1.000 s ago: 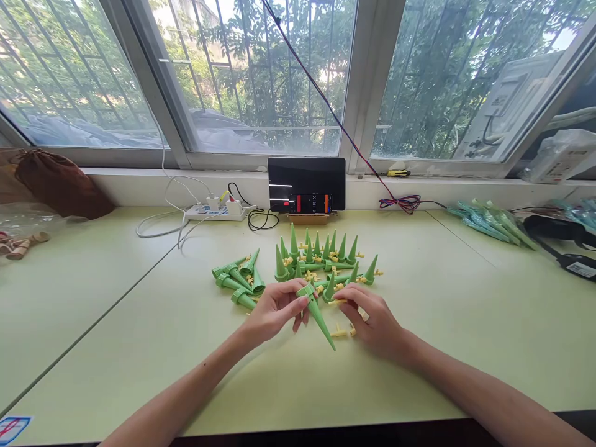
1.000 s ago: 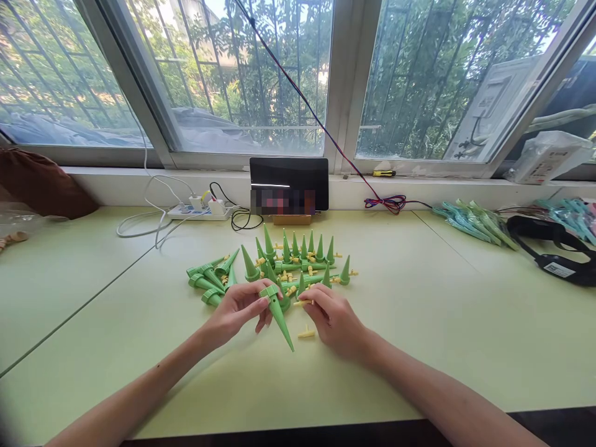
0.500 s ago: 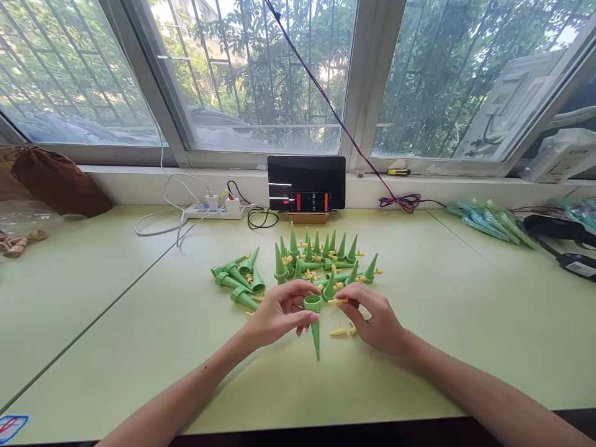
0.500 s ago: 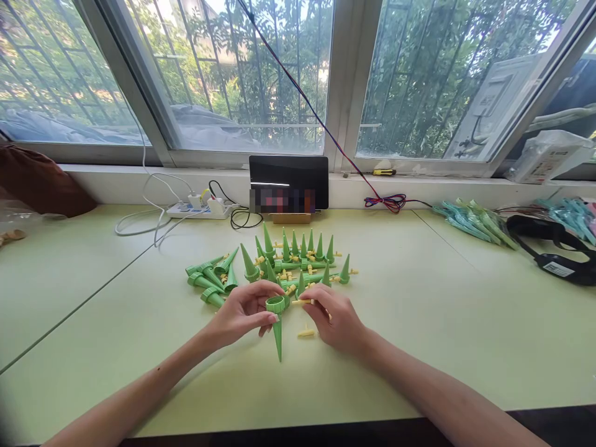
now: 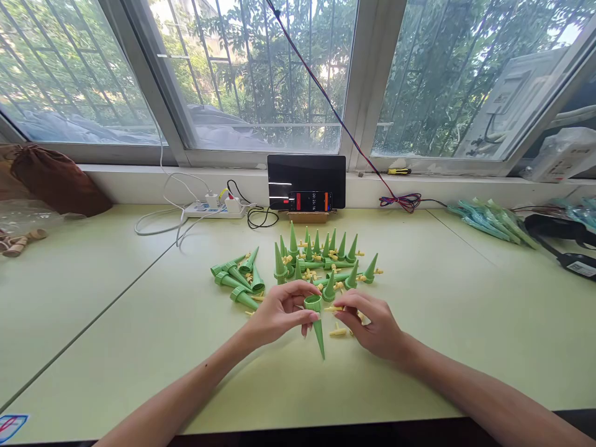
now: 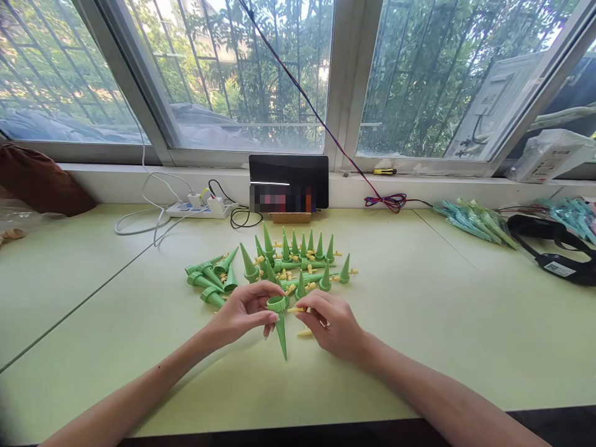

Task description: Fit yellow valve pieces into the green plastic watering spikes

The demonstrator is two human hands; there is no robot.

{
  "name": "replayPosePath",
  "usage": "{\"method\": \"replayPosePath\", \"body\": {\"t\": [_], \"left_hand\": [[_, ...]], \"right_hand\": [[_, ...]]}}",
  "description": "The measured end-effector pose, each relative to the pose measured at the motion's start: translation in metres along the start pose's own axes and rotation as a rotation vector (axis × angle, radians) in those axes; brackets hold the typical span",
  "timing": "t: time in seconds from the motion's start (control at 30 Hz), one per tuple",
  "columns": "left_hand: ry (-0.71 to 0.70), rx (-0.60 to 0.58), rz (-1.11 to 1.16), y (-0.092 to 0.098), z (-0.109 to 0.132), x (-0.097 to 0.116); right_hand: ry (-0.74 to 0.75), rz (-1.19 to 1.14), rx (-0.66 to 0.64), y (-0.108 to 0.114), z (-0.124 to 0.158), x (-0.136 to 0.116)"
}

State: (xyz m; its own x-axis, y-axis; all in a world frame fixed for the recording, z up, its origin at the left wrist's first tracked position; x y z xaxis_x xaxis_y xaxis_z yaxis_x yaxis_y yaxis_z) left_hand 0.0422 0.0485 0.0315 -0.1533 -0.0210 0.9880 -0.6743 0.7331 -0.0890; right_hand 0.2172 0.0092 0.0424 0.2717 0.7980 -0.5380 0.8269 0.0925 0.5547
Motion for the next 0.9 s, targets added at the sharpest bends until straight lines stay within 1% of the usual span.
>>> {"method": "replayPosePath", "body": {"t": [0.33,0.9], "left_hand": [[0.027,0.001,0.002,0.0005,-0.0007,-0.0042],[0.02,0.016,0.002,-0.002,-0.0005,-0.0032]], "right_hand": [[0.028,-0.011,0.012,0.0003,-0.0015,-0.0049],[-0.01,-0.004,-0.017,-0.001,-0.003,-0.0035]]}}
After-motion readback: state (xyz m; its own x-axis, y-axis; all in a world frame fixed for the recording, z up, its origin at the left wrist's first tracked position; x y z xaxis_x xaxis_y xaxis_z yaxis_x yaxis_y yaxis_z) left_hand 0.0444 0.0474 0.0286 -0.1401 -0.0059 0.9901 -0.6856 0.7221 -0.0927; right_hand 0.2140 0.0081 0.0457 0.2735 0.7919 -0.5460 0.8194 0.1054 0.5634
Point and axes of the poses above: each hand's wrist, its own z-axis away from the middle knuckle, its own y-axis out of the back of the hand, x = y × z, the point moved 6 cm from there along -z, towards the middle knuckle, and after that the axes turned 11 degrees about -x, right-handed, at the moved point
